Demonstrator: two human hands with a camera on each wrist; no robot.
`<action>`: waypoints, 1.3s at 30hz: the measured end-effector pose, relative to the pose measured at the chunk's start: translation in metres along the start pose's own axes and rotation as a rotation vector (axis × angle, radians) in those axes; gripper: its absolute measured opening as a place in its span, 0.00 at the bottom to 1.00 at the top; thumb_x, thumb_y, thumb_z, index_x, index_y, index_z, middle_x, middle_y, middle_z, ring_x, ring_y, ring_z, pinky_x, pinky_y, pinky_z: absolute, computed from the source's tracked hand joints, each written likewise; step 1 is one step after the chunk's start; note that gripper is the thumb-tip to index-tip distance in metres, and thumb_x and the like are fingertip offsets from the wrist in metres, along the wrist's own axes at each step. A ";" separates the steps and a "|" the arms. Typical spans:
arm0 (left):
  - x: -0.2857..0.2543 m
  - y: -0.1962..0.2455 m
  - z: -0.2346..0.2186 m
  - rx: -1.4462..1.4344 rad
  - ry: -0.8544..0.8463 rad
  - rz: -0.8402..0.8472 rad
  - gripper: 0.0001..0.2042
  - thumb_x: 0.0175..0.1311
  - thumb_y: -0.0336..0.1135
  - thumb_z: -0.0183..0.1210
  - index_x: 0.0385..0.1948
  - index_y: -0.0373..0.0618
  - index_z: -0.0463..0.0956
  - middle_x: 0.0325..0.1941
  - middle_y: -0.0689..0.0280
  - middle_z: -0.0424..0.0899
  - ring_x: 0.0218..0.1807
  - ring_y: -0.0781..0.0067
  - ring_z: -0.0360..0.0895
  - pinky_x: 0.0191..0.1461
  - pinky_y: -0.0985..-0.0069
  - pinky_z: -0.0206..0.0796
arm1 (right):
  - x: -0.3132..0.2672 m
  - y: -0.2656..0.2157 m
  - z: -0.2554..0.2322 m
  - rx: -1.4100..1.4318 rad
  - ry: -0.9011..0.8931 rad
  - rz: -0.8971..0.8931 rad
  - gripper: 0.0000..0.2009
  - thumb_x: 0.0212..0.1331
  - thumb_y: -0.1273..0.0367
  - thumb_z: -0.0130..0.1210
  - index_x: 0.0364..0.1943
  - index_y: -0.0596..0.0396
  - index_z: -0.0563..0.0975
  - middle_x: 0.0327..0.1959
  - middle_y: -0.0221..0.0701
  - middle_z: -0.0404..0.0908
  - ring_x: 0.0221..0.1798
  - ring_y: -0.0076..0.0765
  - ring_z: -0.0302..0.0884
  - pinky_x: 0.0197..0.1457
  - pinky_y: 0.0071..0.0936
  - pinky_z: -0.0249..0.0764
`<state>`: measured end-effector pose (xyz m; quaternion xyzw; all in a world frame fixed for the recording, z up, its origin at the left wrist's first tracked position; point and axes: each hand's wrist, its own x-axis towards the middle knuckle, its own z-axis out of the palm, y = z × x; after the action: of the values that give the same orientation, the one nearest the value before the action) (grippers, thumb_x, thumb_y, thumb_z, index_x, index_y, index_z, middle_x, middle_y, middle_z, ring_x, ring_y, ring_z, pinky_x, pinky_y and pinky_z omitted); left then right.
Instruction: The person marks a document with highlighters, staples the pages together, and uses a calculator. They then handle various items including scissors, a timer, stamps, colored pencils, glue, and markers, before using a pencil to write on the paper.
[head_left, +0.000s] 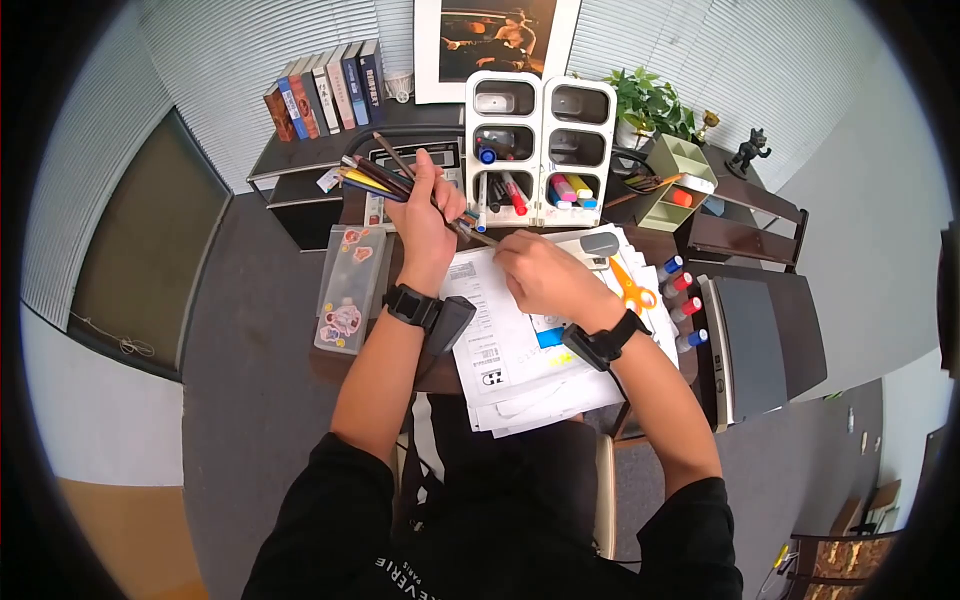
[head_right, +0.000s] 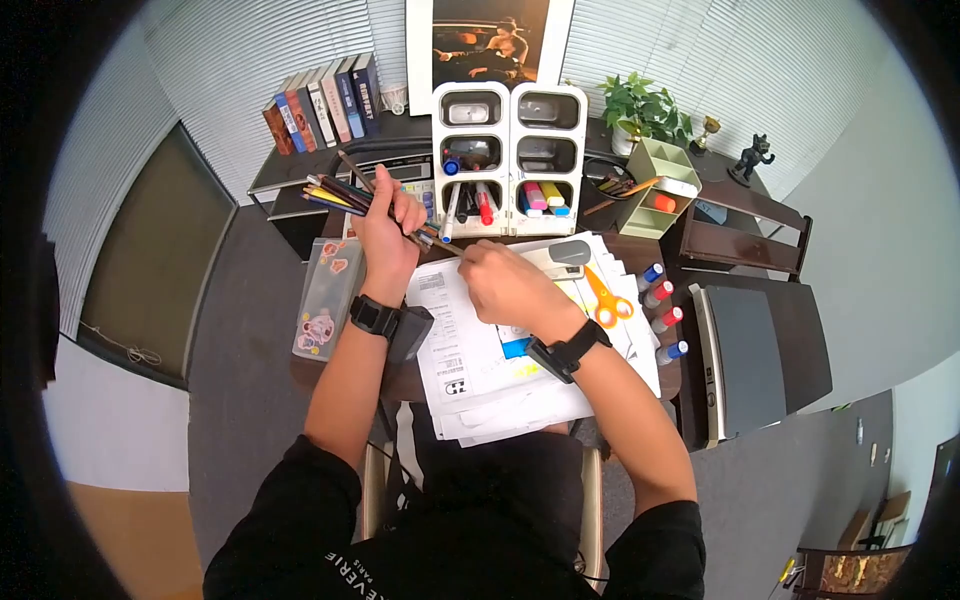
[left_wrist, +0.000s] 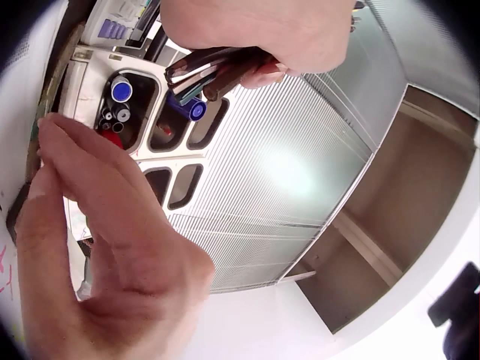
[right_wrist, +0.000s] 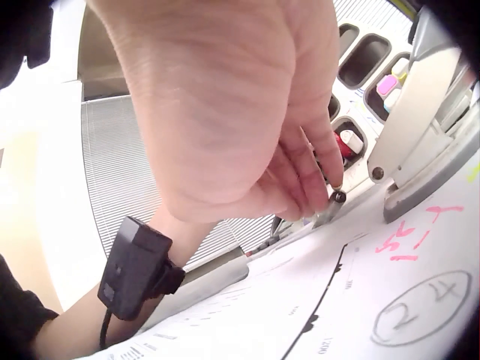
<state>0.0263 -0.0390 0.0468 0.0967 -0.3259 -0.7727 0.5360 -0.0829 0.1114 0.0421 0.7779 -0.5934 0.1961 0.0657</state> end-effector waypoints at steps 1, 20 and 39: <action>0.000 0.000 0.001 0.008 -0.001 0.005 0.16 0.75 0.46 0.57 0.30 0.44 0.69 0.14 0.74 0.60 0.14 0.81 0.55 0.22 0.77 0.46 | 0.000 -0.001 -0.004 0.037 -0.012 0.052 0.06 0.47 0.79 0.56 0.31 0.65 0.80 0.38 0.44 0.80 0.47 0.51 0.79 0.53 0.40 0.77; -0.001 0.000 0.004 0.009 0.000 -0.003 0.16 0.76 0.44 0.56 0.29 0.44 0.70 0.14 0.73 0.60 0.14 0.80 0.54 0.23 0.77 0.47 | 0.015 0.009 0.026 -0.473 0.003 0.225 0.03 0.50 0.74 0.59 0.23 0.52 0.82 0.24 0.35 0.84 0.30 0.38 0.86 0.33 0.34 0.80; 0.003 0.004 -0.001 -0.034 0.000 0.018 0.16 0.75 0.44 0.57 0.28 0.43 0.70 0.14 0.73 0.60 0.15 0.80 0.57 0.22 0.76 0.50 | 0.043 0.005 0.046 -0.437 0.013 0.081 0.06 0.54 0.70 0.58 0.22 0.50 0.81 0.18 0.31 0.81 0.27 0.36 0.85 0.28 0.34 0.76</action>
<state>0.0288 -0.0430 0.0488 0.0843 -0.3135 -0.7734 0.5445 -0.0677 0.0557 0.0158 0.7194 -0.6521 0.0705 0.2287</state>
